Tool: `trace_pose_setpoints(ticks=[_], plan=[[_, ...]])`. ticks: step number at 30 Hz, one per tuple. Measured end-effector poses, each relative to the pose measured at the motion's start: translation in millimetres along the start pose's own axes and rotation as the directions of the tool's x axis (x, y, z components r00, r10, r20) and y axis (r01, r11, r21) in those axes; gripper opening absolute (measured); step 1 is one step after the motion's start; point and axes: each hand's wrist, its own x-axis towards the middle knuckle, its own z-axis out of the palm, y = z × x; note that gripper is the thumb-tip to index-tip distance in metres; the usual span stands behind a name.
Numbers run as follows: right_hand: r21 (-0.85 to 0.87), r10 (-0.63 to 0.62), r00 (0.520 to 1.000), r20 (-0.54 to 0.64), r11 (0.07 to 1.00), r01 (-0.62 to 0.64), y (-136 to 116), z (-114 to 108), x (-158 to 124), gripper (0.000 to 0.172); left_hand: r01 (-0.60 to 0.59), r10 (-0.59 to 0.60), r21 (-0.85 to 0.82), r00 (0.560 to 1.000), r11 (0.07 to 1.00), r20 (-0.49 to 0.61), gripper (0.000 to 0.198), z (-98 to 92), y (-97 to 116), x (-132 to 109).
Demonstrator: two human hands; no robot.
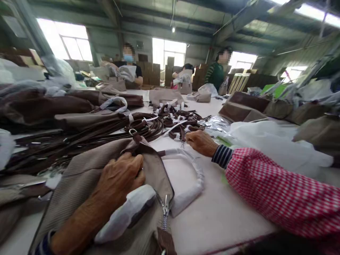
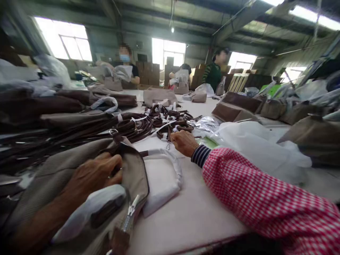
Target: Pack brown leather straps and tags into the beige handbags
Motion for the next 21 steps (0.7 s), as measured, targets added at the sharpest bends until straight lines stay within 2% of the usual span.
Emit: trace_pose_setpoints(ticks=[3, 6, 9, 13, 15, 18, 21], plan=[[0.012, -0.043, 0.999, 0.018, 0.999, 0.043, -7, 2, 7, 0.031, -0.034, 0.035, 0.043, 0.999, 0.999, -0.015, 0.025, -8.1, 5, -3], [0.032, -0.085, 0.995, 0.061, 0.996, 0.083, -9, 2, 14, 0.041, -0.038, 0.039, 0.034, 0.999, 0.999, -0.032, 0.023, -7.2, 3, -5], [0.077, -0.1, 0.993, 0.063, 0.993, 0.095, -6, 0, 20, 0.03, -0.041, 0.04, -0.02, 0.998, 0.999, -0.058, 0.02, 0.5, -5, -5], [0.212, -0.102, 0.995, -0.003, 0.972, 0.1, 2, -8, 21, 0.02, -0.029, 0.024, -0.08, 0.998, 0.996, -0.058, 0.017, 5.4, -11, -3], [0.391, -0.091, 0.994, -0.061, 0.914, 0.108, 2, -16, 19, 0.014, -0.003, -0.001, -0.11, 0.999, 0.994, -0.036, 0.015, 3.1, -10, -3], [0.626, -0.089, 0.982, -0.167, 0.76, 0.175, -11, -32, 11, 0.006, 0.012, -0.015, -0.158, 1.0, 0.987, -0.019, 0.014, -4.0, -8, -5], [0.616, -0.167, 0.958, -0.233, 0.737, 0.278, -39, -46, -4, 0.008, 0.005, -0.012, -0.227, 0.999, 0.974, -0.029, 0.013, -12.4, -6, -8]])
